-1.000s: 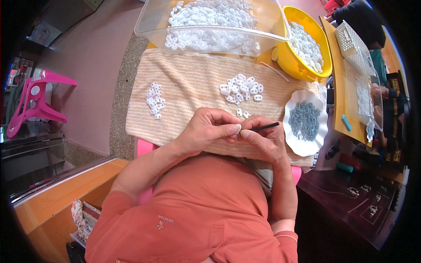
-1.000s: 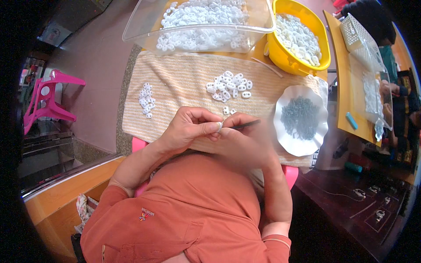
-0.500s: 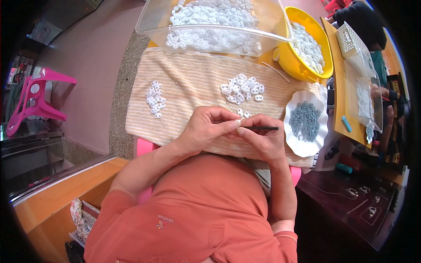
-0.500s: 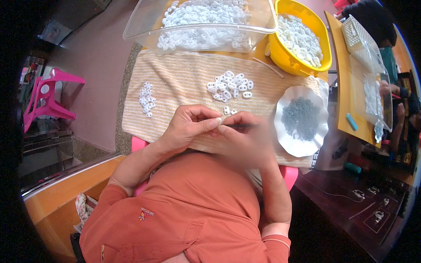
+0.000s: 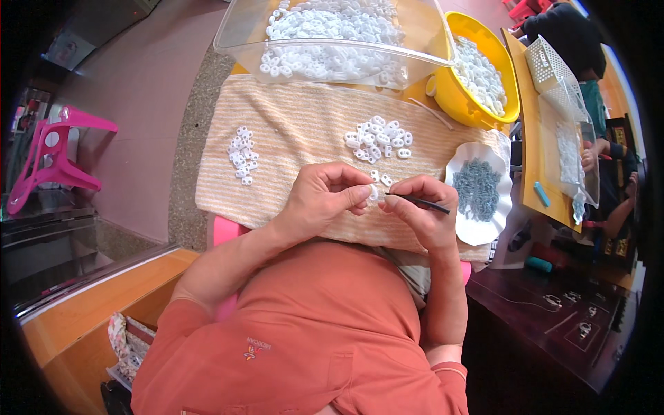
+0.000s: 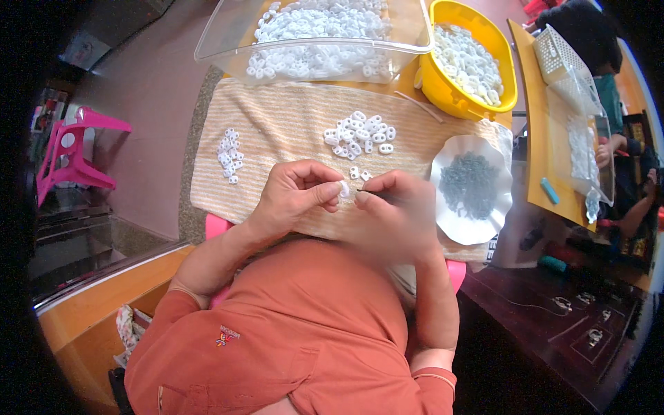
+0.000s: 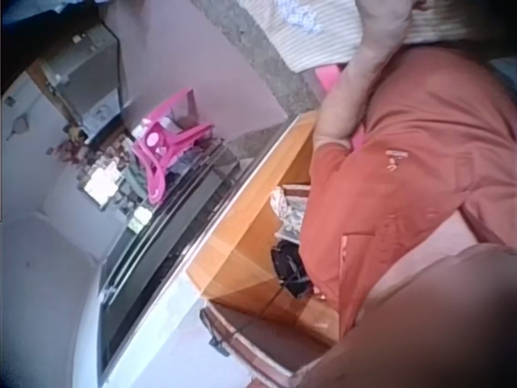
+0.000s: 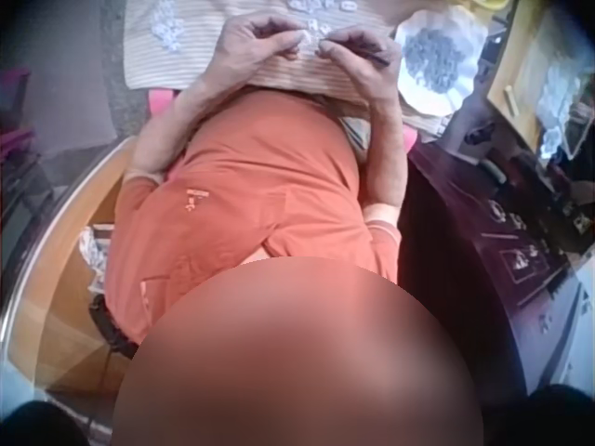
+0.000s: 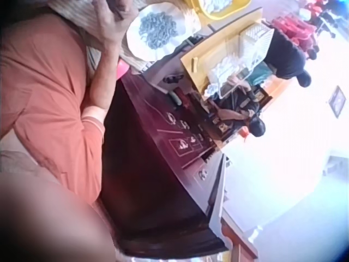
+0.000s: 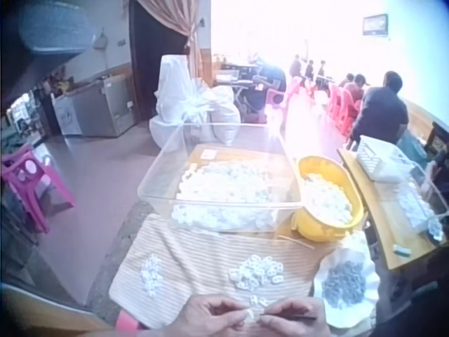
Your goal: Cleaning or assembling small white plastic molded components using a precision hand tool at a workbench.
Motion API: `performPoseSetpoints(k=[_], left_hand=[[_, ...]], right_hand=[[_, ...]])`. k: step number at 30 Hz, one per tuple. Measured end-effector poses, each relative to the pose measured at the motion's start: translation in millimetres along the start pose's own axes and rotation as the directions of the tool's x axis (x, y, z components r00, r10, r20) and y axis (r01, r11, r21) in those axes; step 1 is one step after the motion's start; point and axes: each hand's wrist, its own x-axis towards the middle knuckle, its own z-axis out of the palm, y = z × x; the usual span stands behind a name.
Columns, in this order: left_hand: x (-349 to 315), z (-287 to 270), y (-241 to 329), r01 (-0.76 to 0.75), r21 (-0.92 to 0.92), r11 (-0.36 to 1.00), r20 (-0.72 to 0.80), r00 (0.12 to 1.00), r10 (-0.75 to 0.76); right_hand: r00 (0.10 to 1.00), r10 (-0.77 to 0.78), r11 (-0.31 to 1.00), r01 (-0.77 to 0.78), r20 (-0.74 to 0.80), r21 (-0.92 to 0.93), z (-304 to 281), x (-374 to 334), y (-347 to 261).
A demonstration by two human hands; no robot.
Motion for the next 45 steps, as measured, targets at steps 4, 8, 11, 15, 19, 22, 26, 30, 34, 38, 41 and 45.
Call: performPoseSetpoints(k=[4,8,11,15,19,22,26,30,34,38,41,45], left_hand=[[-1,-2,-1,-0.028,0.111,0.993,0.013,1.0,0.027],[-4,1,6,-0.044,0.373,0.927,0.006,0.999,0.045],[-3,-2,1,-0.236,0.609,0.757,0.103,0.97,0.22],[-4,4,5,-0.294,0.641,0.709,0.132,0.952,0.276],[-4,6,2,-0.211,0.318,0.924,0.087,0.977,0.193],[-6,7,6,-0.07,0.146,0.987,0.11,0.992,0.054],[-9,8,5,-0.046,0.081,0.996,0.119,0.992,0.036],[-12,10,1,-0.088,0.031,0.996,0.09,0.992,0.085],[-11,6,-6,-0.088,0.0,0.996,0.088,0.992,0.088],[-10,5,-3,-0.078,-0.009,0.997,0.047,0.996,0.079],[-7,3,-2,-0.073,-0.007,0.997,0.044,0.996,0.073],[-4,2,-1,-0.094,0.005,0.996,0.033,0.995,0.094]], right_hand=[[1.0,0.011,0.999,-0.011,-0.011,0.036,1,-1,-1],[0.999,0.029,0.998,-0.027,-0.024,0.065,1,-2,0],[0.999,0.038,0.994,-0.035,-0.027,0.102,3,-2,-1],[0.998,0.064,0.994,-0.061,-0.023,0.088,3,-1,-1],[0.999,0.032,0.993,-0.032,0.001,0.11,6,-2,-4],[0.999,0.048,0.973,-0.05,0.016,0.225,9,-4,-6],[0.995,0.101,0.926,-0.1,0.015,0.365,12,-6,-7],[0.995,0.093,0.92,-0.097,0.029,0.38,14,-8,-5],[0.997,0.073,0.96,-0.069,-0.004,0.271,10,-8,-8],[0.981,0.055,0.996,-0.066,-0.186,-0.055,-18,5,-15],[0.972,-0.057,0.903,-0.048,-0.229,-0.427,-44,23,-9],[0.932,-0.097,0.72,-0.177,-0.351,-0.671,-53,31,-26]])
